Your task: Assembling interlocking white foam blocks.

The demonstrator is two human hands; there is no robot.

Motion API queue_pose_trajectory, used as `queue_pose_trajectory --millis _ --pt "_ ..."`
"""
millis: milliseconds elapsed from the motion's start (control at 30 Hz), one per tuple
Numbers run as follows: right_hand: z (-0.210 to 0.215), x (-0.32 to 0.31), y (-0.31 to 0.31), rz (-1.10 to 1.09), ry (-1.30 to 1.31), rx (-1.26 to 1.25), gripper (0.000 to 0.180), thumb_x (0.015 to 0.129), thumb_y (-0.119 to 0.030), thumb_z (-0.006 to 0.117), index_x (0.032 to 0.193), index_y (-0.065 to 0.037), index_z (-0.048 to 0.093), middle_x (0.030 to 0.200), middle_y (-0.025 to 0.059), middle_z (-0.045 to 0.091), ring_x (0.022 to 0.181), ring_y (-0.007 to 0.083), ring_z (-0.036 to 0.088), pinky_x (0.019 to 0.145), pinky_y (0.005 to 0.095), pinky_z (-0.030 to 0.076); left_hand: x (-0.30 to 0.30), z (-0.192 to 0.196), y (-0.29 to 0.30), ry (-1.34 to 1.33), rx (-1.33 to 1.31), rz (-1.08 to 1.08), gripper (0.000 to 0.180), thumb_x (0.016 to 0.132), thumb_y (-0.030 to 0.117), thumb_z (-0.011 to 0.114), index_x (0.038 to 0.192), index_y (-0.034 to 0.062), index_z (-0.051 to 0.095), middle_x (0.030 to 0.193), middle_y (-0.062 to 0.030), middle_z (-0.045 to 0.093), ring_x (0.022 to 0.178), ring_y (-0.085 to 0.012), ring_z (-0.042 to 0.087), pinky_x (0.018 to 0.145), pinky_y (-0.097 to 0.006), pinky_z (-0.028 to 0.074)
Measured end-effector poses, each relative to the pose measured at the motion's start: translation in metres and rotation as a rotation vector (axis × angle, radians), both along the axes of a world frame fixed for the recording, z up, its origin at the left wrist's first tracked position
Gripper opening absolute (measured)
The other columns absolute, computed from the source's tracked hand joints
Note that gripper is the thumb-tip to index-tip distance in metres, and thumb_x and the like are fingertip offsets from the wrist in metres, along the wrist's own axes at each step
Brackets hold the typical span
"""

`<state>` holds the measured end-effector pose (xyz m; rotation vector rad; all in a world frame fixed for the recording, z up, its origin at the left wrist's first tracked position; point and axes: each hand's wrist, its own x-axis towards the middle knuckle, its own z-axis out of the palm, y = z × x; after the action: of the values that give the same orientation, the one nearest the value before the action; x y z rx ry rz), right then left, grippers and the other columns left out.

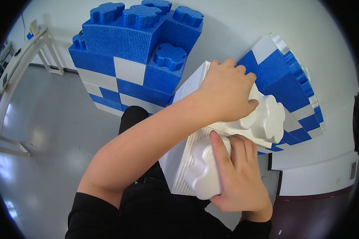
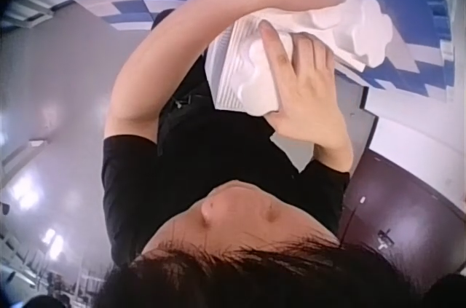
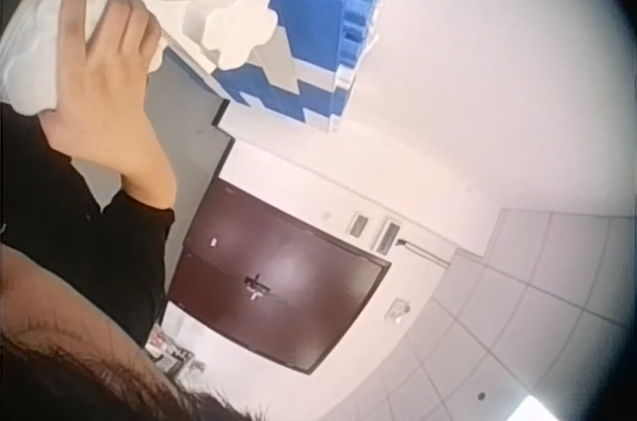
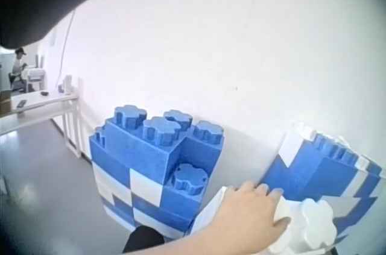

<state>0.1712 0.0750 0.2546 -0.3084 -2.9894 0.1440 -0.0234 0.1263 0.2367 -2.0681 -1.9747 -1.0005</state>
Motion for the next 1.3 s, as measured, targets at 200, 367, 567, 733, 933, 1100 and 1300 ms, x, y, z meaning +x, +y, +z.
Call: queue_pose_trajectory --millis 200,367,567,733,933,1100,1300 --pt "-0.013 0.000 0.000 -0.002 0.058 0.010 0.121 0.051 -0.013 0.085 0.162 0.000 0.039 0.124 0.0288 0.050 0.118 0.0469 0.051 0.101 0.0563 0.038 -0.002 -0.007 0.002 -0.030 0.125 -0.045 0.060 0.089 0.045 0.075 0.135 0.0065 0.072 0.122 -0.0130 0.075 0.115 -0.0325 0.067 0.096 -0.047 0.056" --pt "-0.012 0.005 0.002 0.018 0.103 -0.058 0.110 0.060 -0.026 0.091 0.159 -0.002 0.047 0.134 0.0301 0.050 0.127 0.0481 0.050 0.110 0.0583 0.037 -0.003 -0.008 -0.001 -0.039 0.097 -0.066 0.058 0.091 0.044 0.074 0.134 0.0061 0.072 0.126 -0.0136 0.074 0.116 -0.0338 0.066 0.099 -0.048 0.054" --pt "-0.073 0.065 0.011 -0.233 0.945 -0.227 0.039 0.094 -0.035 0.072 0.110 0.000 0.068 0.118 0.0197 0.059 0.110 0.0328 0.057 0.094 0.0448 0.045 0.001 -0.004 -0.002 -0.066 0.143 -0.063 0.055 0.092 0.041 0.073 0.135 0.0062 0.071 0.127 -0.0149 0.074 0.119 -0.0363 0.065 0.102 -0.049 0.052" --pt "-0.166 0.087 0.057 -0.606 1.064 -0.580 0.025 0.103 -0.010 0.062 0.080 0.001 0.061 0.071 0.0038 0.057 0.066 0.0100 0.049 0.061 0.0267 0.037 -0.004 -0.008 0.001 -0.042 0.193 -0.093 0.055 0.094 0.042 0.072 0.134 0.0059 0.072 0.124 -0.0132 0.075 0.119 -0.0344 0.065 0.103 -0.049 0.050" --pt "-0.182 0.064 0.058 -0.659 0.864 -0.333 0.013 0.093 -0.009 0.075 0.084 -0.001 0.070 0.072 0.0099 0.067 0.060 0.0194 0.062 0.057 0.0322 0.048 -0.011 0.000 -0.014 0.100 0.335 -0.157 0.048 0.090 0.026 0.078 0.134 0.0063 0.071 0.132 -0.0151 0.070 0.126 -0.0360 0.062 0.109 -0.046 0.047" --pt "-0.180 0.058 0.057 -0.617 0.858 -0.143 0.012 0.088 -0.009 0.077 0.081 -0.007 0.068 0.069 0.0074 0.063 0.057 0.0230 0.060 0.053 0.0353 0.045 0.005 0.019 -0.091 -0.206 0.050 -0.520 0.062 0.075 0.026 0.089 0.131 0.0072 0.074 0.135 -0.0179 0.066 0.133 -0.0398 0.058 0.112 -0.050 0.046" --pt "-0.172 0.061 0.058 -0.631 0.839 -0.150 0.013 0.086 -0.008 0.078 0.080 -0.007 0.066 0.065 0.0067 0.058 0.055 0.0241 0.057 0.052 0.0374 0.042 0.037 0.023 -0.141 0.165 -0.327 -0.391 0.097 0.063 0.037 0.095 0.152 0.0165 0.061 0.153 -0.0225 0.051 0.137 -0.0484 0.051 0.112 -0.056 0.046"
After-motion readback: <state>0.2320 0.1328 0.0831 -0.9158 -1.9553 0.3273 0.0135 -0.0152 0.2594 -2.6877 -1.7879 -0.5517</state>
